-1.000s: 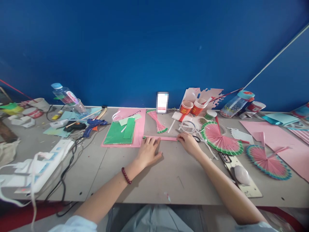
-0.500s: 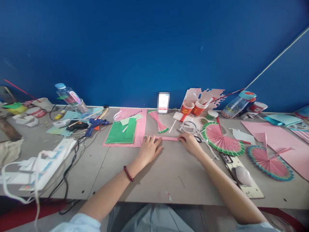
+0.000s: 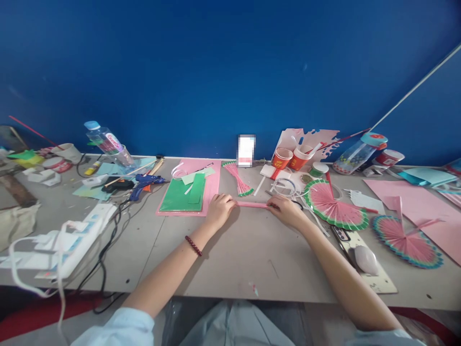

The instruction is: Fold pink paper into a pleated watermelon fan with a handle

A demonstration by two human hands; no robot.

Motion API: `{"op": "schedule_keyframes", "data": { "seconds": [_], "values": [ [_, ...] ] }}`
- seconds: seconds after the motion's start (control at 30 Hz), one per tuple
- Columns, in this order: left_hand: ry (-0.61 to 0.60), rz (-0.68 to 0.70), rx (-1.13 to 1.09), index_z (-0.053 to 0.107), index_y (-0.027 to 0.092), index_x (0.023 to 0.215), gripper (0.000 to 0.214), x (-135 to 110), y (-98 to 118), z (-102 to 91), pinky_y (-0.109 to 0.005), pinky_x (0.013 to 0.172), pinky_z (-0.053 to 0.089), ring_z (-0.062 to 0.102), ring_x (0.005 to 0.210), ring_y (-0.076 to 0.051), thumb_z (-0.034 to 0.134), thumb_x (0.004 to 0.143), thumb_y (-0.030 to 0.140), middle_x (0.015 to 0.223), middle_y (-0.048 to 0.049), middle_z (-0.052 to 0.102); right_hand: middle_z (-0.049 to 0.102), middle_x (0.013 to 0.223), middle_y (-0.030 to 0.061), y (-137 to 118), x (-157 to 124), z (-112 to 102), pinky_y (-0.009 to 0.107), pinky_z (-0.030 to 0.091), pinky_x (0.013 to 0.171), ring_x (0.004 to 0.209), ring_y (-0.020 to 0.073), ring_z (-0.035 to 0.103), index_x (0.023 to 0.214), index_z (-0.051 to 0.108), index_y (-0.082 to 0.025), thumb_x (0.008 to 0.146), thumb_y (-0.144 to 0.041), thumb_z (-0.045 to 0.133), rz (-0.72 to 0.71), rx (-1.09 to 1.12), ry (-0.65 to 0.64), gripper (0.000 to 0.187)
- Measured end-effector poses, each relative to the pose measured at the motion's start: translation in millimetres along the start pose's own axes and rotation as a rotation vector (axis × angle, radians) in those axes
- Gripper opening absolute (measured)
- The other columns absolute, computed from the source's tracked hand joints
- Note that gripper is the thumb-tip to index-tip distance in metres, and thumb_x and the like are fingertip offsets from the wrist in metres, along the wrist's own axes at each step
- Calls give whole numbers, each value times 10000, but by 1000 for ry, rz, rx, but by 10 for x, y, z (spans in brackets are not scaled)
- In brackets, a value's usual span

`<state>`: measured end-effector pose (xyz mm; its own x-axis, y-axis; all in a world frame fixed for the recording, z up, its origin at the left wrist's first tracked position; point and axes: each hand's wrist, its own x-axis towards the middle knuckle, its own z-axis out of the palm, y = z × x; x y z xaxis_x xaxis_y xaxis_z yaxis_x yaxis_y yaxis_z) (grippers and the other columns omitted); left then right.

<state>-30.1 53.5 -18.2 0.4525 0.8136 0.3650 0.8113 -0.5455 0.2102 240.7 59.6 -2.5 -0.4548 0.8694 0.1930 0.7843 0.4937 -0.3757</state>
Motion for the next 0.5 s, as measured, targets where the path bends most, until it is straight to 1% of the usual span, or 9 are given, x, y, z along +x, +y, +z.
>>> {"op": "schedule_keyframes", "data": {
  "seconds": [0.13,0.23,0.3,0.4,0.5],
  "values": [
    [21,119,89,651,192,910,175,17,-38,11,-321,748,364,529,839,-175,476,913,200,829,-32,611,650,897,80,0,7,5,307,429,744,857,206,580,872,640,-200,849,-242,469,-54,-121,16,177],
    [52,182,135,630,173,876,159,21,-20,6,-330,744,370,531,822,-183,475,898,148,802,-36,602,652,890,83,0,17,2,313,437,751,854,209,582,853,634,-196,850,-232,460,-77,-111,56,177],
    [81,167,111,614,170,852,170,21,-4,-12,-325,747,381,534,806,-177,457,890,117,807,-36,597,648,874,75,4,21,-4,310,442,746,844,203,581,848,621,-199,850,-230,458,-69,-38,87,166],
    [123,80,19,599,176,866,175,18,10,-51,-305,730,404,537,766,-159,436,892,119,829,-32,588,636,821,59,23,24,-12,294,449,700,758,178,576,839,607,-197,853,-245,463,-34,105,110,153],
    [87,43,-58,605,178,895,178,11,4,-91,-289,713,423,541,790,-161,437,892,118,832,-36,588,630,784,59,48,24,-16,285,443,644,693,166,560,816,621,-186,847,-285,489,-20,194,75,168]
  ]
}}
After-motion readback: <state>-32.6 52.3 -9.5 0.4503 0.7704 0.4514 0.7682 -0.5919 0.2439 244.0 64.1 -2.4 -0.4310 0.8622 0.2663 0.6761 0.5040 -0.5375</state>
